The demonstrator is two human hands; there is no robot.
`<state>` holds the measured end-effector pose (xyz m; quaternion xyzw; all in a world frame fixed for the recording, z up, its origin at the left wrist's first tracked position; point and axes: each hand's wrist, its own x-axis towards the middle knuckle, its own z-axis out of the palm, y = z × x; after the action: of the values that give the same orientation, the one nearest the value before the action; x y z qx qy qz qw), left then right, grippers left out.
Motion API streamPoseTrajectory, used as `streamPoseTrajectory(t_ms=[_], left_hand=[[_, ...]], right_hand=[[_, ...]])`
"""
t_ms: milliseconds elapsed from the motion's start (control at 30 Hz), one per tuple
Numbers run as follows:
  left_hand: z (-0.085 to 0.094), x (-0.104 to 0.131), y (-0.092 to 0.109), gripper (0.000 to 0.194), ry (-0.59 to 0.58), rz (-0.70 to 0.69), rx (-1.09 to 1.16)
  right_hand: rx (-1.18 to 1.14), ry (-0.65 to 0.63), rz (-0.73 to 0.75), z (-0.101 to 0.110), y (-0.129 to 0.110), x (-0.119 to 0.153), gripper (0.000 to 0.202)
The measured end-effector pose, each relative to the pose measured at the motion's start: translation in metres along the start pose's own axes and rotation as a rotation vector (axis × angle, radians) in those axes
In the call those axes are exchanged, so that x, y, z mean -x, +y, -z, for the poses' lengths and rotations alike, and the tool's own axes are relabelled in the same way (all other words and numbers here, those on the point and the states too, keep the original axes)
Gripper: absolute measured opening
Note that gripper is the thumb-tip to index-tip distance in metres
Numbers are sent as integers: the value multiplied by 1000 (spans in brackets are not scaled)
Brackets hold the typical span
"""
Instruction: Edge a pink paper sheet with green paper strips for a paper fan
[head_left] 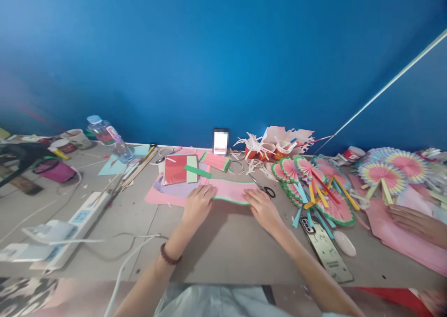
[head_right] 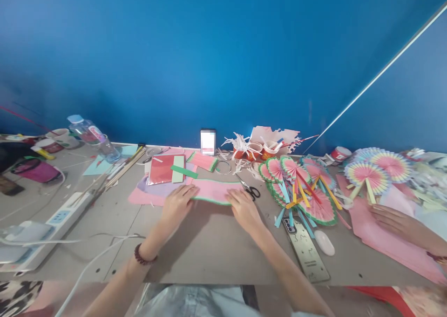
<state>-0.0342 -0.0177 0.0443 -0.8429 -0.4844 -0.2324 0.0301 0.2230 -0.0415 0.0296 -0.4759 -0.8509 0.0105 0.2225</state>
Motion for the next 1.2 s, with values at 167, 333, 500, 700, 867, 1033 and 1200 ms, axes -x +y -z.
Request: streamPoseTrajectory(t_ms=[167, 333, 500, 700, 867, 1033, 1200], left_hand=[[-20, 29, -13, 53, -182, -48, 19], [-16, 30, -16, 62, -245, -79, -10], [-6, -3, -38, 55, -152, 81, -114], [-19, -34, -74, 41, -53, 513, -206], [-34, -21, -76, 31, -16, 463, -212], [-37, -19, -69, 29, 108, 443, -113], [-35, -22, -66, 33, 398, 554, 168]], right_hand=[[-38, -103, -24, -28, -8, 18, 45], [-114, -132, -88, -24, -9, 18, 47], [-203, -69, -90, -25, -5, 16, 33], [-302, 36, -115, -28, -3, 17, 23], [-361, 83, -151, -28, -3, 17, 21], [-379, 129, -157, -34, 1, 19, 20], [-426, 167, -185, -30, -2, 13, 21]])
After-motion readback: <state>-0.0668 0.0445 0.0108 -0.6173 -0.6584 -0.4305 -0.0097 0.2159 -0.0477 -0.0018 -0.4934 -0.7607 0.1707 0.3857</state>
